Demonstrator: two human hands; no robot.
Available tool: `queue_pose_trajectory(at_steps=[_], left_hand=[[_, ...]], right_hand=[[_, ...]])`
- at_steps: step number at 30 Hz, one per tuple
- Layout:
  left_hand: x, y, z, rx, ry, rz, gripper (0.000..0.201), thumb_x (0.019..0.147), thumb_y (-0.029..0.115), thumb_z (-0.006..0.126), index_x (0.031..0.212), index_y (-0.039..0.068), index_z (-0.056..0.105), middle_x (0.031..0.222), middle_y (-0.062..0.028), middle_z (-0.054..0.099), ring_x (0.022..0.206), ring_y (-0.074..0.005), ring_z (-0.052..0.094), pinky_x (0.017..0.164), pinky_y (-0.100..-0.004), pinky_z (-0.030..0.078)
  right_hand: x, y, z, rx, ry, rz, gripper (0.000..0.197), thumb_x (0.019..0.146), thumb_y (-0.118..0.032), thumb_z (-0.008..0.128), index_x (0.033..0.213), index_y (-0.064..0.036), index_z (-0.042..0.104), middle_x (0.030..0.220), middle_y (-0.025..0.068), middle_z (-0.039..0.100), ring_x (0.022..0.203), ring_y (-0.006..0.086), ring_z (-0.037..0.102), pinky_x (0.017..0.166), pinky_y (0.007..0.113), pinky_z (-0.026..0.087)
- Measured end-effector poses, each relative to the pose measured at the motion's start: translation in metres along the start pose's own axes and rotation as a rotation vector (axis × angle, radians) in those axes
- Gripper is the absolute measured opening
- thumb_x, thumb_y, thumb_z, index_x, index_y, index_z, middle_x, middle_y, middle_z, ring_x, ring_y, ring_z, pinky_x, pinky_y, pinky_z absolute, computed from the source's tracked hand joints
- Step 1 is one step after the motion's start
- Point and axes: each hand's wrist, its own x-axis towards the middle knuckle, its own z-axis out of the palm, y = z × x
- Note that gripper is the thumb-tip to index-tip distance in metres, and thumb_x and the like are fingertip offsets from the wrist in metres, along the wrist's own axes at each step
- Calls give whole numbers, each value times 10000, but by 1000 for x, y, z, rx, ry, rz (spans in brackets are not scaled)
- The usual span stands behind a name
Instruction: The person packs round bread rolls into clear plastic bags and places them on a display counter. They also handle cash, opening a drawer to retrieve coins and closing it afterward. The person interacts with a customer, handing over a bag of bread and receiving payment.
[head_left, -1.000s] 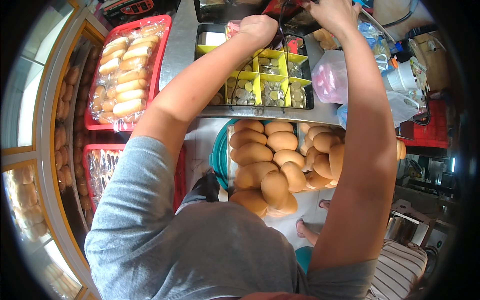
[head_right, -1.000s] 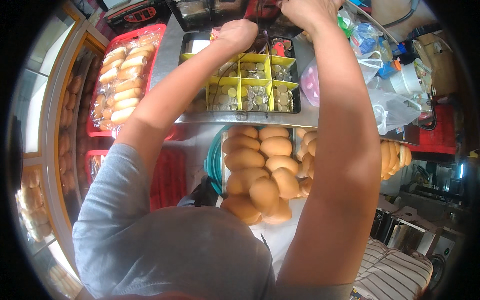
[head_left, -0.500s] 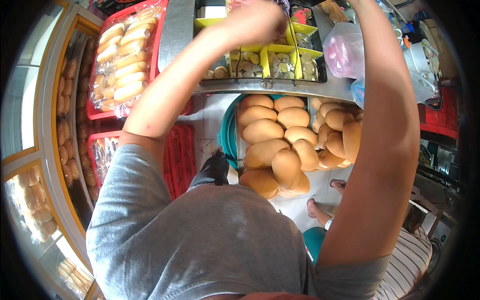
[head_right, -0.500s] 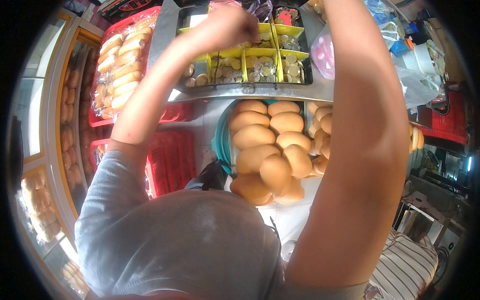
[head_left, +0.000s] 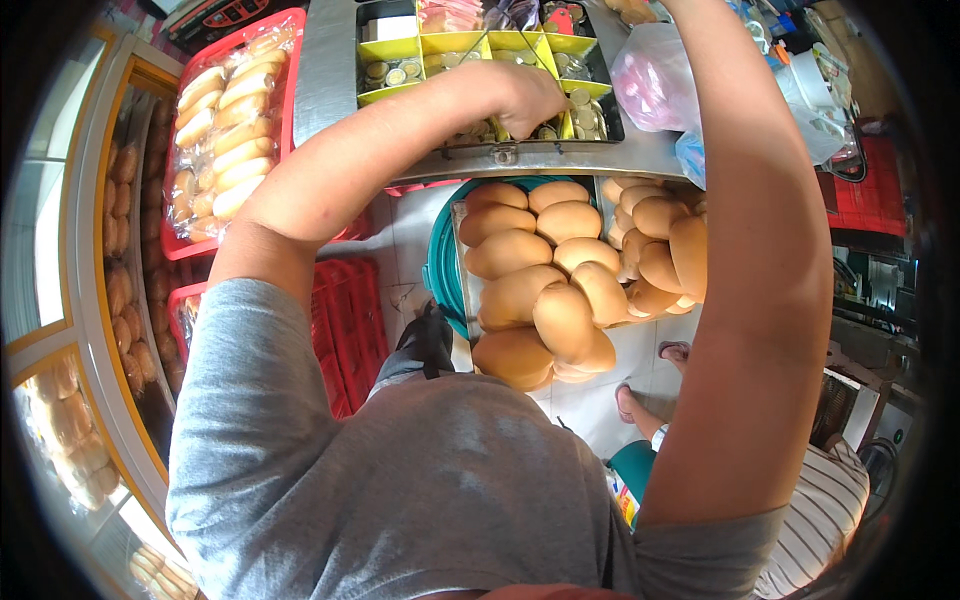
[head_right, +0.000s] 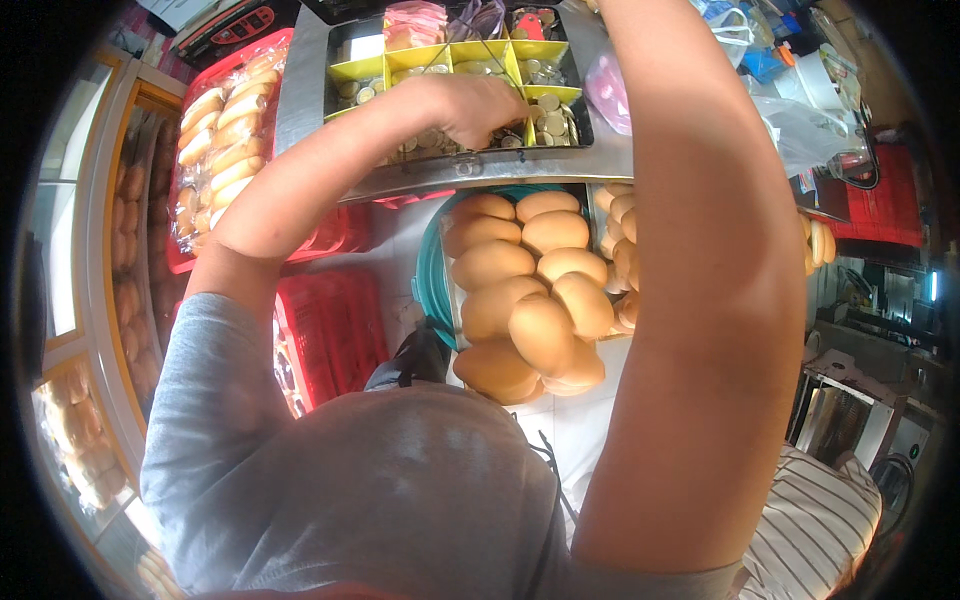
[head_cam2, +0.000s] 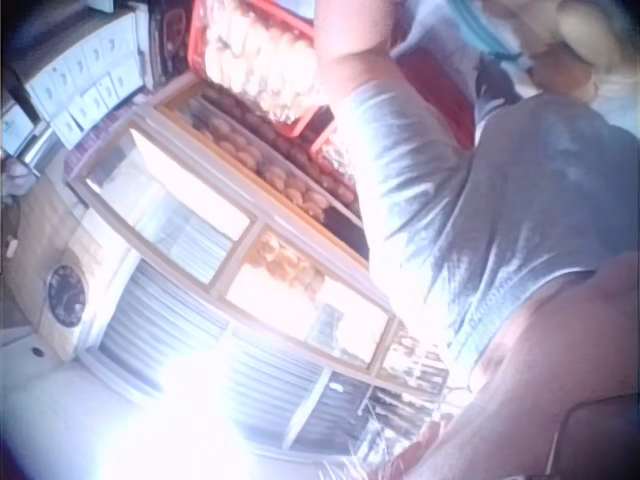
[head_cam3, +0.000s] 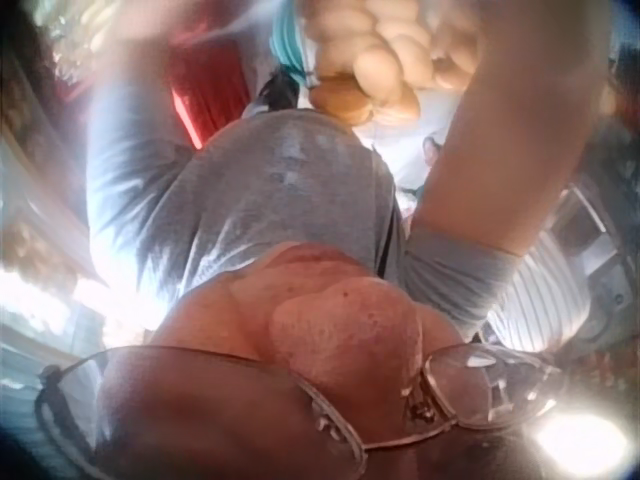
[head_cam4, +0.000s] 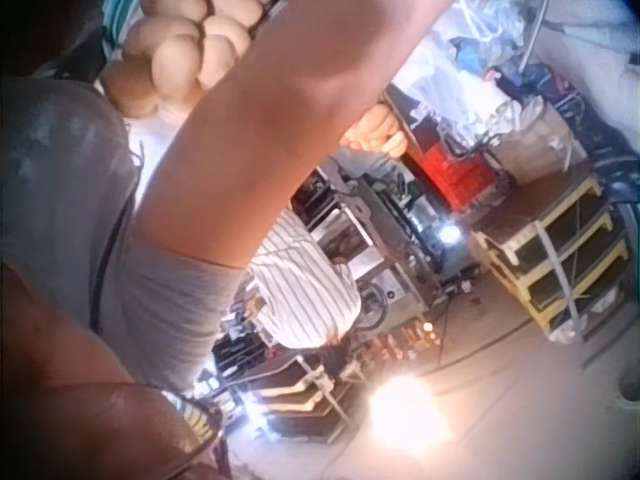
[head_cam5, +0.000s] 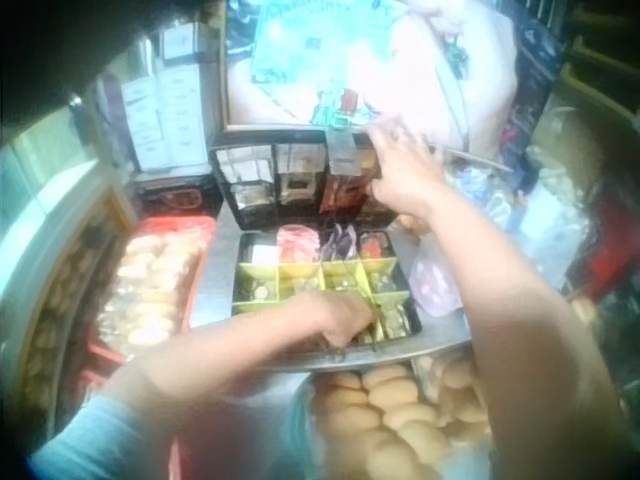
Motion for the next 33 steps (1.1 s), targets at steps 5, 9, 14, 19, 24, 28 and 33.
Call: queue_pose_trajectory(at_steps=[5,9,14,19,24,28,33], left_hand=[[-9,-9,9,-308,239,38,177,655,10,649,832,7,638,851,-152,665,827,-313,638,738,-377,499],[-17,-4,14,-344,437,-34,184,678,12,682,861,29,662,832,-124,677,798,-290,653,717,-361,510],[-21,-2,14,-506,555,-188,173,735,26,710,903,24,669,862,-94,693,778,-198,666,733,-325,523],[-45,-22,30,-1535,811,-138,164,790,-12,673,950,-14,636,903,-129,678,786,-204,656,720,-314,536],[-98,15,42,-1936,788,56,165,781,5,699,928,-4,625,852,-135,656,777,-225,648,653,-285,516],[-148,46,71,-1982,707,125,148,786,-16,689,917,-28,620,839,-142,662,766,-216,660,673,-293,537],[-152,80,42,-1828,731,27,131,778,-34,693,898,-39,641,824,-122,676,729,-159,659,673,-254,544]], right_hand=[[6,5,1,-14,-89,67,701,749,-97,582,1397,-154,321,1444,185,336,1359,383,252,1105,573,155],[3,2,1,57,-67,74,701,747,-87,571,1399,-157,323,1444,197,331,1368,389,239,1112,573,138],[1,1,-1,72,-57,81,700,749,-70,560,1401,-156,321,1436,216,329,1367,393,241,1108,585,137],[-3,-2,0,20,-29,72,690,767,-122,588,1401,-163,319,1405,204,359,1338,388,284,1098,597,153],[-43,-2,-15,-34,-41,113,696,792,-226,622,1410,-166,307,1355,202,394,1305,370,313,1084,619,160],[-92,-15,26,21,68,-17,697,800,-268,611,1412,-128,309,1386,235,324,1321,400,249,1052,679,125],[-211,-9,72,116,-163,49,668,826,-206,607,1425,-241,314,1484,124,283,1376,396,207,1031,703,137]])
